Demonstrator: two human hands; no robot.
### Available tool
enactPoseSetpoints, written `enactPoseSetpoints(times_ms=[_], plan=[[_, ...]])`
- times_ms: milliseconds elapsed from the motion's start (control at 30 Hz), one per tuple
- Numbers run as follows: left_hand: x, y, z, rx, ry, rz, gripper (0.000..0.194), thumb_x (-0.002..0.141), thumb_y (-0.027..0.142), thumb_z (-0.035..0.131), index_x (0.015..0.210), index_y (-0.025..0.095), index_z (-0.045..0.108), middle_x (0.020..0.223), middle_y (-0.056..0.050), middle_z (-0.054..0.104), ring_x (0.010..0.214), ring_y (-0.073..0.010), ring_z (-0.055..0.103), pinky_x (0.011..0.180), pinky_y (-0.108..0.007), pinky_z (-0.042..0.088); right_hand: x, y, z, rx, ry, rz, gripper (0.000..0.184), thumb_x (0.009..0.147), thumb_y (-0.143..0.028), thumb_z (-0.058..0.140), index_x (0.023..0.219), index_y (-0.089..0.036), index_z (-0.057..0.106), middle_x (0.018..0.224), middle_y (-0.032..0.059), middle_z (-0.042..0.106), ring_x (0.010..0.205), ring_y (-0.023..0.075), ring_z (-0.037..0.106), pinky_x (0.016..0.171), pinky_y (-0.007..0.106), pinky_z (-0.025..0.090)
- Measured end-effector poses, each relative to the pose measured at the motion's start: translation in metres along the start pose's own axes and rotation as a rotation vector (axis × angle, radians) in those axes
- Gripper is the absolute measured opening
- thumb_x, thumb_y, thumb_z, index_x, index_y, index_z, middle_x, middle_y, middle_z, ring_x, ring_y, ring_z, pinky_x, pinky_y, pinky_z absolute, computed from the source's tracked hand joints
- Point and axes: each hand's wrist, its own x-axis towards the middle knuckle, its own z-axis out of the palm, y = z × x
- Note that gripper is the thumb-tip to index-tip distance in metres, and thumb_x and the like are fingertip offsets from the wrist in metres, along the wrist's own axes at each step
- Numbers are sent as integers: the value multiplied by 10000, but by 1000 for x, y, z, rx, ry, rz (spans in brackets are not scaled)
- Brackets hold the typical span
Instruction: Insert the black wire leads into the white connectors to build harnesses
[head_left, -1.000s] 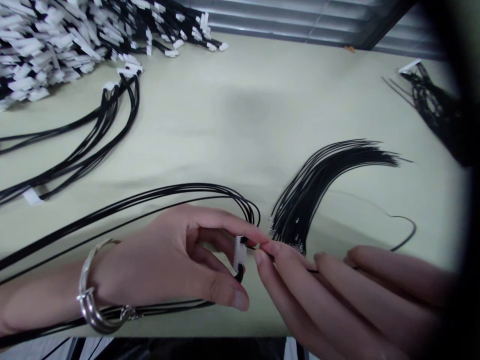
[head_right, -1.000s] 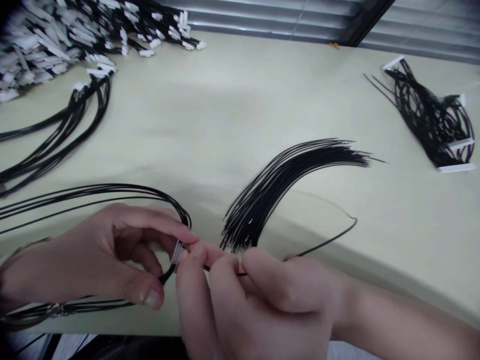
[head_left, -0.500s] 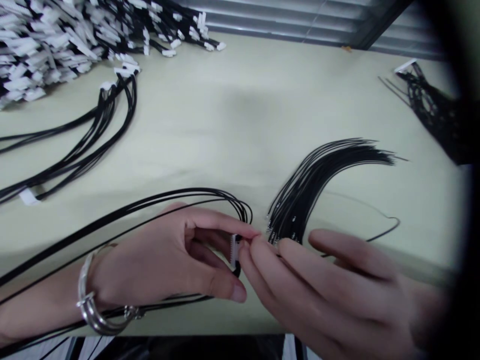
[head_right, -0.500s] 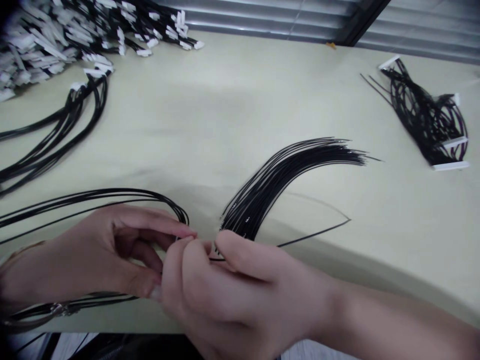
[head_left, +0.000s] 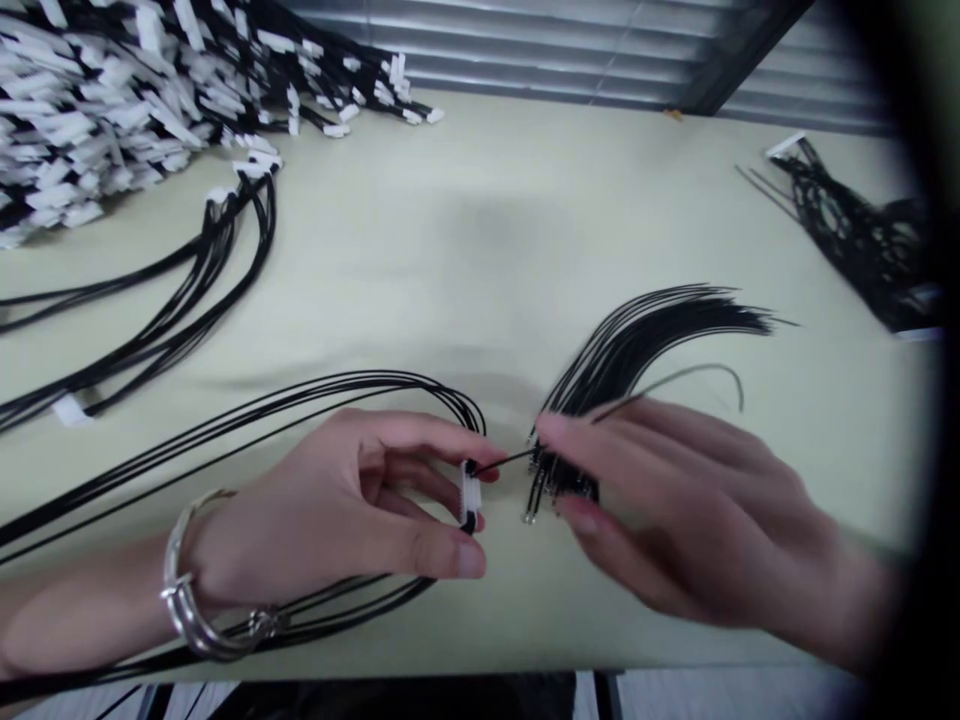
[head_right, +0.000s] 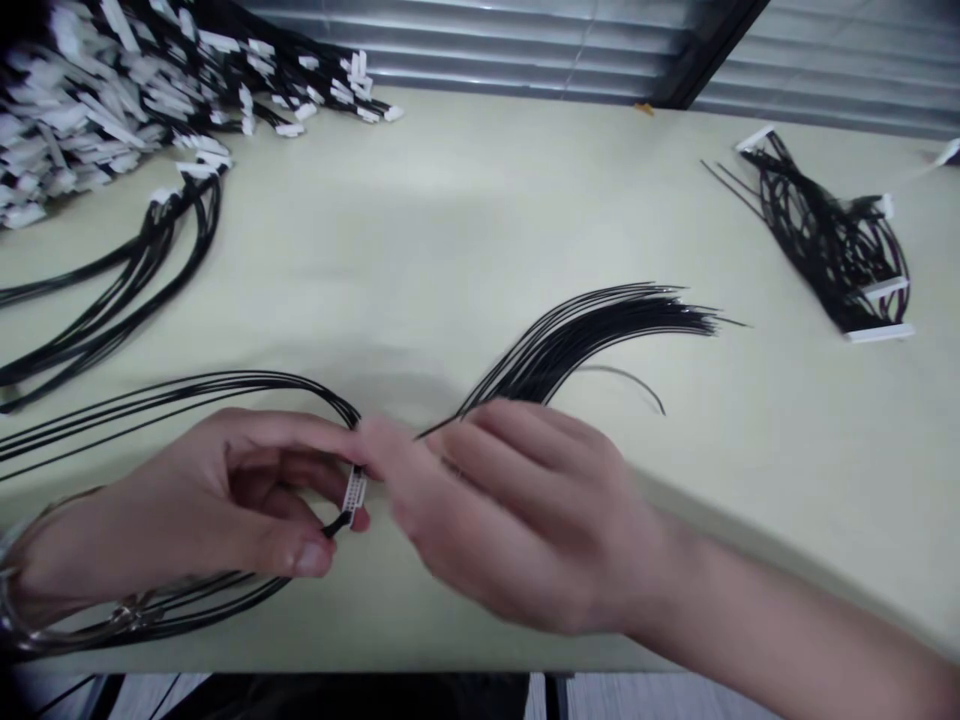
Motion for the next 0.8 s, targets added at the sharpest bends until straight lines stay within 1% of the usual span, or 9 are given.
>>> enactPoseSetpoints(times_ms=[133, 200, 367, 467, 533, 600, 667, 733, 800], plan=[[0, 0, 1, 29, 23, 50, 425, 650, 185, 763, 1022, 337, 628, 1066, 35, 639, 884, -107, 615, 661, -131, 539, 9, 17, 8, 240, 3, 350, 174, 862, -151, 501, 1018, -151, 579, 891, 22, 640, 805, 114, 557, 703, 250, 463], [0, 2, 2, 19, 16, 72, 492, 650, 166, 761, 1073, 357, 595, 1101, 29, 625, 881, -107, 608, 666, -142, 535, 11, 21, 12, 292, -10, 432, 140, 864, -172, 512, 973, -184, 599, 897, -1, 637, 838, 105, 556, 717, 234, 452], [-2, 10, 6, 102, -7, -114, 415, 658, 204, 749, 1030, 347, 633, 903, 50, 642, 773, -76, 592, 633, -116, 485, 21, 32, 18, 275, -72, 316, 136, 871, -184, 518, 961, -176, 620, 890, 6, 641, 863, 119, 551, 792, 262, 447], [-3, 10, 8, 151, -16, -165, 448, 655, 230, 743, 1066, 364, 622, 880, 58, 637, 664, -57, 566, 629, -140, 482, 28, 35, 14, 285, -172, 238, 262, 895, -177, 471, 1141, -184, 562, 950, 11, 640, 906, 122, 552, 813, 267, 452], [-4, 10, 9, 144, 17, -171, 481, 640, 224, 751, 1083, 354, 619, 860, 51, 634, 659, -64, 565, 624, -146, 478, 30, 35, 5, 234, -169, 264, 374, 890, -161, 466, 1262, -201, 463, 979, 13, 632, 909, 125, 562, 807, 270, 458], [-4, 11, 11, 131, 65, -174, 488, 627, 203, 755, 1077, 342, 627, 832, 49, 629, 680, -68, 572, 626, -136, 467, 27, 32, -7, 141, -84, 355, 343, 861, -151, 496, 1198, -218, 504, 975, 15, 622, 869, 130, 575, 752, 259, 467], [-4, 12, 12, 123, 87, -180, 504, 624, 208, 757, 1091, 338, 620, 834, 40, 635, 732, -86, 586, 656, -144, 468, 21, 30, -17, 77, -38, 441, 212, 827, -136, 518, 1015, -219, 571, 923, 18, 616, 812, 135, 578, 668, 247, 466], [-4, 13, 12, 130, 91, -201, 544, 628, 242, 757, 1136, 345, 589, 865, 26, 644, 789, -111, 596, 689, -167, 475, 13, 27, -23, 107, -132, 387, 168, 810, -111, 512, 926, -217, 571, 891, 20, 610, 795, 143, 572, 655, 259, 462], [-4, 13, 11, 149, 71, -222, 602, 638, 265, 751, 1195, 357, 541, 890, 15, 648, 825, -128, 596, 721, -193, 479, 5, 25, -22, 148, -243, 224, 193, 798, -88, 516, 929, -217, 574, 901, 17, 615, 817, 153, 571, 706, 288, 468]])
